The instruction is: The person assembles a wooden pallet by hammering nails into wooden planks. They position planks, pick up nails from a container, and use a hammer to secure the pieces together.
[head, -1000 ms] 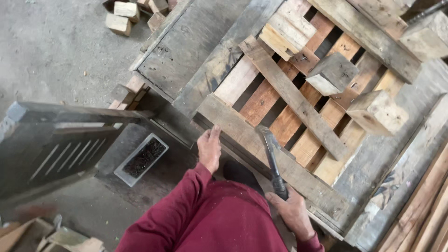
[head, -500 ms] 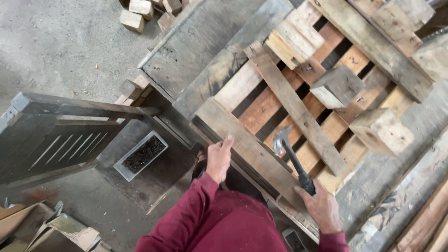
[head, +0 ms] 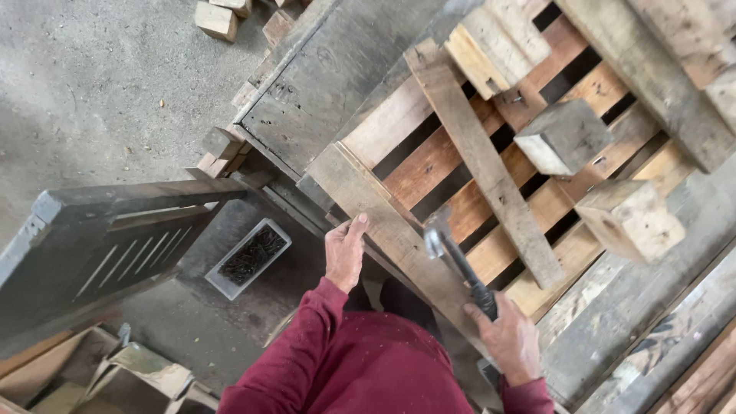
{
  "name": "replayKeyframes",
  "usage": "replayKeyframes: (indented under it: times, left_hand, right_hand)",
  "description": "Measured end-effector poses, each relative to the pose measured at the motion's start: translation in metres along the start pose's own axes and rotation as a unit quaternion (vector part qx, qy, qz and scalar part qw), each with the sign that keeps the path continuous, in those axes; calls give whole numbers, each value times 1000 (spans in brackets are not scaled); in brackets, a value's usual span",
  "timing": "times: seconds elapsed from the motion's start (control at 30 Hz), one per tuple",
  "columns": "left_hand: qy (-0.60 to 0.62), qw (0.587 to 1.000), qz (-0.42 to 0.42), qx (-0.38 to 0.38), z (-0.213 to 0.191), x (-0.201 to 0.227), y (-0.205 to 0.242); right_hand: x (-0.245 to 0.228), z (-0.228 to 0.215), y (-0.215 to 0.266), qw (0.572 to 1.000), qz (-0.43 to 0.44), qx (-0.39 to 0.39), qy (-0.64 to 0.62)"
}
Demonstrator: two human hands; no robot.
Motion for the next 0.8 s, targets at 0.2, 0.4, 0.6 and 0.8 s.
replayKeyframes:
  times: [0.2,0.4,0.6,0.8]
  left_hand:
    - [-338,933,119,-27,-37,15,-10]
    - [-131,981,30,-142,-48,14,16]
    - [100,955,-69,-272,-10,14,46]
    - [300,896,-121,-305,14,-23,71]
  right_hand:
    - [-1,6,0,998,-8,48,-48]
    - [-11,4,22,980,-106,148,-77]
    - [-7,25,87,966,-100,128,-203]
    - [39,71,114,946,82,-56,-307]
Point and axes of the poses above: each hand's wrist, its own y-axis away from the middle knuckle, its own z-axis out of the palm, x = y × z, the point moved 2 cm from there along -y, towards the middle knuckle, and after that the axes turned 10 degrees about -y, right-handed, at the moved point
